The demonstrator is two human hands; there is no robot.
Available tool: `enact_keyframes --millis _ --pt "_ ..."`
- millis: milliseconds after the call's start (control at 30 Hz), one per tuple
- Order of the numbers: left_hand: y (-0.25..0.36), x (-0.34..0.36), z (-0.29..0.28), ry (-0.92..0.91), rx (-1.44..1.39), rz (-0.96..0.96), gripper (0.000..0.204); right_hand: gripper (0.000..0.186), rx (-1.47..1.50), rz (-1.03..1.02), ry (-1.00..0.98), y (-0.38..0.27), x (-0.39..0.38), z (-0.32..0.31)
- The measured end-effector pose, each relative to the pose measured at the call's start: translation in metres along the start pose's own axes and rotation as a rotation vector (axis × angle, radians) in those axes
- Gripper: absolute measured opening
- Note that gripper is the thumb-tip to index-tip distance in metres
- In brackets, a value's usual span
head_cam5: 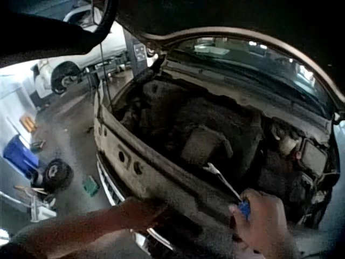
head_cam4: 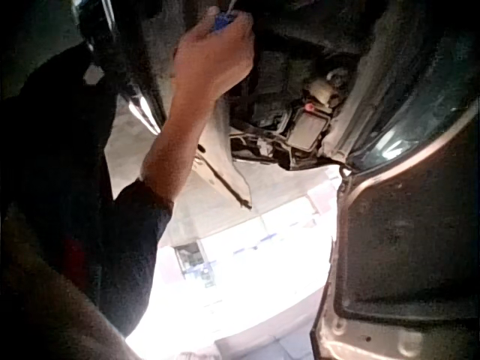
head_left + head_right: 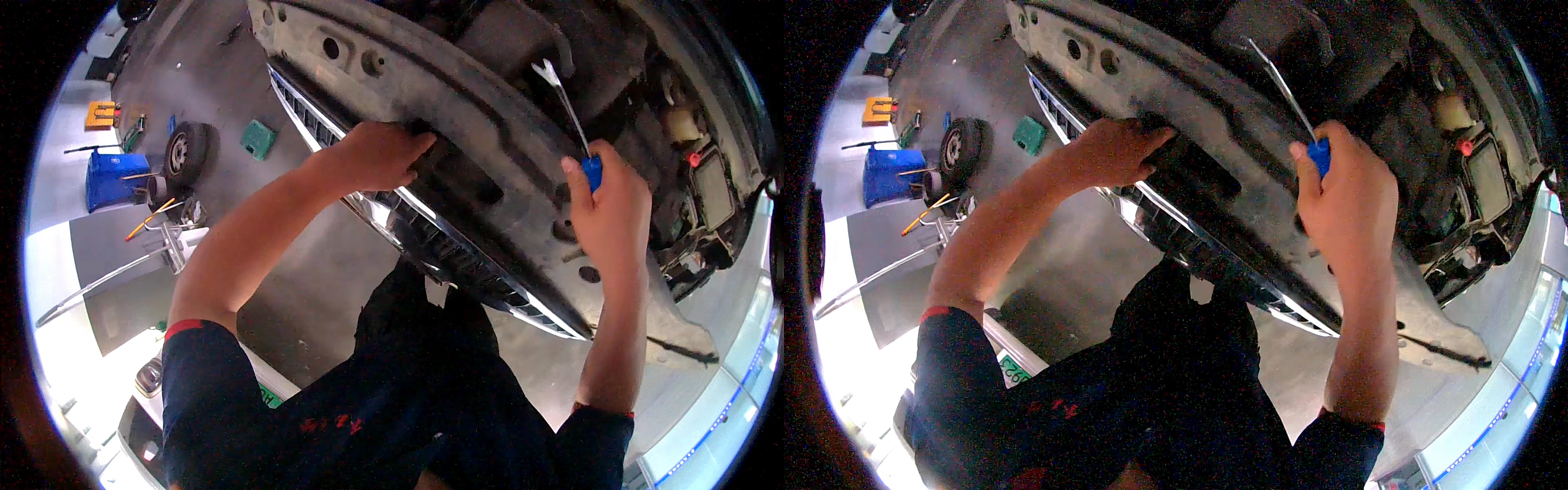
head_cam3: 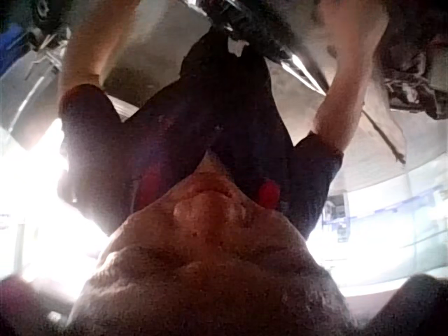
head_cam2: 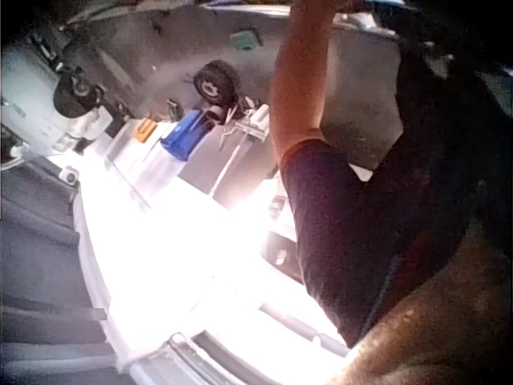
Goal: The person opens the car hood and removes a plastic radiator cover panel using a prying tool. They then select a socket wrench from a toolkit and use it to unscrew fasteners near the front grille.
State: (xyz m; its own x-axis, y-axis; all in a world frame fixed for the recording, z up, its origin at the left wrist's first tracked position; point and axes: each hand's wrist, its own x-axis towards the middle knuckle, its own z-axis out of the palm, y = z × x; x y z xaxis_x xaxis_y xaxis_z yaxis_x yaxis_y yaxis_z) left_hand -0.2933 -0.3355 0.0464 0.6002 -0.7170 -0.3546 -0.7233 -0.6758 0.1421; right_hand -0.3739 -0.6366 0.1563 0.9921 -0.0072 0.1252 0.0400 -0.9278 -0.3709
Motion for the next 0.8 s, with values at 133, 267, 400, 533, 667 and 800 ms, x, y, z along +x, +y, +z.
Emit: enact_keyframes --millis 133,267,400,533,667,800 --pt "0.002 0.002 0.003 0.037 -0.007 0.043 0.064 0.024 -0.021 -0.018 0.037 0.023 0.013 0.010" --pt "-0.005 0.002 0.031 0.276 0.024 0.102 0.059 0.027 -0.014 0.032 -0.026 0.018 0.019 0.002" --pt "0.009 0.004 0.026 0.140 0.093 0.007 0.057 0.029 -0.049 -0.021 -0.011 0.022 0.019 0.004" --pt "-0.003 -0.002 0.029 0.267 0.188 0.031 0.055 0.029 -0.002 0.067 -0.069 0.011 0.016 -0.001" --pt "-0.011 0.017 0.009 0.032 0.240 0.063 0.038 0.029 -0.040 -0.005 -0.002 0.013 0.017 0.003" --pt "-0.007 0.018 0.000 -0.114 0.264 -0.004 0.028 0.027 -0.054 -0.009 0.001 0.001 0.016 0.000"
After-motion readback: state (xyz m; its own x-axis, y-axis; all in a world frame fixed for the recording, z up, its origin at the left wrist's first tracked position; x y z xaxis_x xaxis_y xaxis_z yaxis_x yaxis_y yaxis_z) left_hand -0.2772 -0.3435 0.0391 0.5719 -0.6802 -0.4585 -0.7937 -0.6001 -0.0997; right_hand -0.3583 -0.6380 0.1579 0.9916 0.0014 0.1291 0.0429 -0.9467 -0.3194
